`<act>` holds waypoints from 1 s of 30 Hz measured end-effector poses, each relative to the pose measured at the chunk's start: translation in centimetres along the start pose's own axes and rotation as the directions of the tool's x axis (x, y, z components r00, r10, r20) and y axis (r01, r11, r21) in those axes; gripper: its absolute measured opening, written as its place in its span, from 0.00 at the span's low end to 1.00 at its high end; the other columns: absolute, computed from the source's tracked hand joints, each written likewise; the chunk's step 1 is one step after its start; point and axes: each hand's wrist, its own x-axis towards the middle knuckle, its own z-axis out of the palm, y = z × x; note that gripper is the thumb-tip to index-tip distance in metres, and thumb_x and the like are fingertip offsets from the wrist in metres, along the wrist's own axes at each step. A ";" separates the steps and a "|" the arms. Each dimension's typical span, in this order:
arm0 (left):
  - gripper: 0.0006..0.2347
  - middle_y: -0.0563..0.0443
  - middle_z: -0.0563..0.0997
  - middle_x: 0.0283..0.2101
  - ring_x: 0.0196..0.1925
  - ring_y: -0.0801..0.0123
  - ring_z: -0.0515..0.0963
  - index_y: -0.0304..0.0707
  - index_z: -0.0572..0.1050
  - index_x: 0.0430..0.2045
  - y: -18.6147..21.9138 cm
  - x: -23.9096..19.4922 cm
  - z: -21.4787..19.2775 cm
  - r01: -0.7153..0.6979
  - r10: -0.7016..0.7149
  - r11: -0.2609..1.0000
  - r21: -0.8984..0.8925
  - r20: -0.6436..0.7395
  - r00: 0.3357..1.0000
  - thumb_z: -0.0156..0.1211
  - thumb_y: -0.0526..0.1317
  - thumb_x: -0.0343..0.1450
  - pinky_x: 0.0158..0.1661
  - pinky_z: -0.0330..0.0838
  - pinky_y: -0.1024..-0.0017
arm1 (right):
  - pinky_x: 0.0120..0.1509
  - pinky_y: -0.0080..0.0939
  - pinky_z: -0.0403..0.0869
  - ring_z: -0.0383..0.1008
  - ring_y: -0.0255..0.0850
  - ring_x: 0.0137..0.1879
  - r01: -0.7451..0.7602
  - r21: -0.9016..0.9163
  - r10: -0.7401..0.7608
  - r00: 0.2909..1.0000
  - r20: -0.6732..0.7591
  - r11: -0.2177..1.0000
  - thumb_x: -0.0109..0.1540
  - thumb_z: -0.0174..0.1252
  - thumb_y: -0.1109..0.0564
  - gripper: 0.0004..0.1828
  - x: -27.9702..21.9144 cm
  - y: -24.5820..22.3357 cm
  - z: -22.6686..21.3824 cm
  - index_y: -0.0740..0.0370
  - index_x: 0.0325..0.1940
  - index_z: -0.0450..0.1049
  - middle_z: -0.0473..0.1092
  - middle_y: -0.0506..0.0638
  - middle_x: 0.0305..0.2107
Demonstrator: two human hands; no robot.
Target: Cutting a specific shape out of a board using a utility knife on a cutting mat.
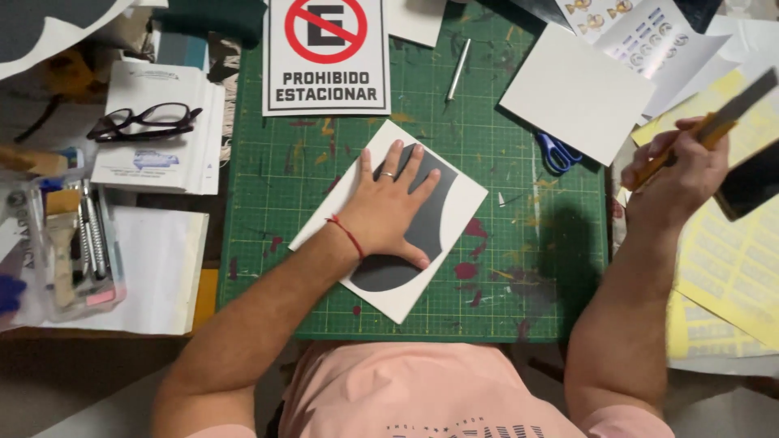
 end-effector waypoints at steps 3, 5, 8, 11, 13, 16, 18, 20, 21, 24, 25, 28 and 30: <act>0.69 0.36 0.38 0.89 0.88 0.29 0.35 0.52 0.46 0.86 -0.8 -0.4 -0.3 -0.028 0.028 1.000 0.011 0.026 0.999 0.78 0.84 0.53 0.69 0.40 0.09 | 0.21 0.42 0.52 0.51 0.36 0.20 -0.057 -0.008 0.058 0.994 0.095 0.998 0.72 0.43 0.66 0.08 -0.9 -1.3 2.0 0.57 0.53 0.62 0.55 0.46 0.23; 0.69 0.37 0.37 0.89 0.88 0.31 0.34 0.54 0.46 0.86 -0.9 -0.7 -0.8 -0.065 0.065 0.998 -0.005 0.046 0.997 0.81 0.82 0.52 0.69 0.39 0.09 | 0.21 0.39 0.53 0.52 0.34 0.21 -0.070 -0.065 0.081 0.981 0.178 0.995 0.73 0.42 0.66 0.08 -1.9 -2.3 2.6 0.57 0.55 0.62 0.57 0.45 0.24; 0.70 0.40 0.38 0.89 0.89 0.34 0.35 0.57 0.47 0.86 -0.8 -1.1 -0.9 -0.136 0.135 0.991 0.003 0.077 0.988 0.85 0.80 0.50 0.70 0.39 0.09 | 0.22 0.36 0.56 0.55 0.33 0.23 -0.090 -0.265 0.177 0.928 0.328 0.960 0.76 0.44 0.63 0.08 -3.5 -4.1 4.0 0.57 0.60 0.62 0.60 0.43 0.26; 0.70 0.42 0.41 0.89 0.89 0.36 0.38 0.58 0.50 0.85 -0.8 -1.2 -0.3 -0.228 0.226 0.973 0.031 0.051 0.973 0.87 0.79 0.48 0.70 0.41 0.10 | 0.27 0.37 0.65 0.63 0.37 0.28 -0.072 -0.518 0.314 0.862 0.398 0.852 0.79 0.48 0.60 0.10 -5.7 -5.5 5.6 0.61 0.64 0.64 0.66 0.48 0.32; 0.70 0.43 0.43 0.89 0.89 0.37 0.38 0.57 0.53 0.84 -0.4 -2.0 -0.2 -0.273 0.273 0.962 0.011 0.013 0.962 0.88 0.79 0.47 0.70 0.42 0.11 | 0.31 0.39 0.71 0.69 0.41 0.33 -0.052 -0.636 0.396 0.820 0.412 0.770 0.80 0.50 0.58 0.12 -8.0 -5.4 5.9 0.65 0.66 0.66 0.70 0.53 0.37; 0.67 0.42 0.49 0.89 0.90 0.35 0.41 0.54 0.58 0.84 -0.5 -2.5 -1.5 -0.269 0.275 0.957 -0.109 0.046 0.960 0.86 0.74 0.46 0.75 0.33 0.15 | 0.33 0.57 0.66 0.76 0.61 0.29 0.195 -0.668 0.226 0.843 0.489 0.718 0.73 0.66 0.58 0.21 -11.2 -4.7 6.2 0.62 0.70 0.78 0.70 0.65 0.20; 0.65 0.45 0.52 0.89 0.89 0.39 0.44 0.54 0.62 0.81 -0.7 -2.5 -0.7 -0.288 0.287 0.950 -0.123 -0.023 0.958 0.81 0.77 0.45 0.76 0.35 0.15 | 0.36 0.56 0.70 0.76 0.59 0.29 0.167 -0.643 0.234 0.840 0.489 0.747 0.73 0.65 0.59 0.20 -13.1 -5.0 6.9 0.64 0.70 0.80 0.75 0.66 0.24; 0.63 0.43 0.57 0.86 0.88 0.39 0.50 0.52 0.64 0.80 -1.2 -1.9 1.4 -0.257 0.241 0.958 -0.125 -0.128 0.962 0.76 0.81 0.47 0.76 0.42 0.17 | 0.36 0.55 0.72 0.77 0.57 0.29 0.141 -0.628 0.253 0.831 0.496 0.766 0.73 0.63 0.60 0.21 -14.1 -4.6 6.7 0.67 0.72 0.79 0.76 0.65 0.25; 0.62 0.41 0.61 0.83 0.86 0.40 0.56 0.50 0.65 0.79 -1.4 -1.6 2.4 -0.230 0.197 0.966 -0.122 -0.231 0.953 0.71 0.84 0.50 0.76 0.48 0.19 | 0.36 0.55 0.74 0.77 0.56 0.29 0.114 -0.610 0.267 0.825 0.498 0.784 0.73 0.62 0.61 0.23 -14.6 -4.4 6.5 0.70 0.73 0.77 0.77 0.64 0.26; 0.64 0.33 0.57 0.85 0.88 0.36 0.49 0.39 0.63 0.80 -1.6 -1.7 2.9 -0.128 0.100 0.987 -0.092 -0.265 0.959 0.70 0.84 0.53 0.79 0.42 0.26 | 0.36 0.46 0.78 0.79 0.47 0.29 0.012 -0.599 0.367 0.780 0.507 0.801 0.74 0.58 0.62 0.23 -15.2 -2.6 5.8 0.67 0.74 0.77 0.79 0.56 0.28; 0.64 0.33 0.57 0.85 0.88 0.36 0.49 0.39 0.63 0.80 -1.7 -1.6 3.0 -0.132 0.104 0.987 -0.090 -0.263 0.959 0.70 0.84 0.53 0.79 0.42 0.26 | 0.36 0.46 0.78 0.79 0.47 0.29 0.010 -0.599 0.367 0.782 0.504 0.801 0.74 0.58 0.62 0.23 -15.1 -3.0 6.5 0.67 0.74 0.77 0.79 0.56 0.28; 0.64 0.31 0.55 0.85 0.89 0.37 0.46 0.36 0.61 0.81 -1.8 -1.5 3.4 -0.151 0.113 0.980 -0.133 -0.255 0.960 0.68 0.85 0.55 0.81 0.37 0.31 | 0.42 0.57 0.82 0.86 0.62 0.38 0.108 -0.703 0.392 0.766 0.509 0.703 0.75 0.58 0.59 0.24 -15.5 -4.5 8.3 0.69 0.76 0.75 0.82 0.67 0.36; 0.64 0.32 0.55 0.86 0.90 0.39 0.46 0.36 0.61 0.81 -1.9 -1.1 3.6 -0.183 0.143 0.974 -0.132 -0.265 0.954 0.66 0.86 0.56 0.83 0.35 0.37 | 0.50 0.67 0.83 0.85 0.74 0.50 0.168 -0.753 0.404 0.759 0.511 0.636 0.72 0.60 0.64 0.33 -16.2 -5.7 9.6 0.63 0.84 0.67 0.82 0.73 0.45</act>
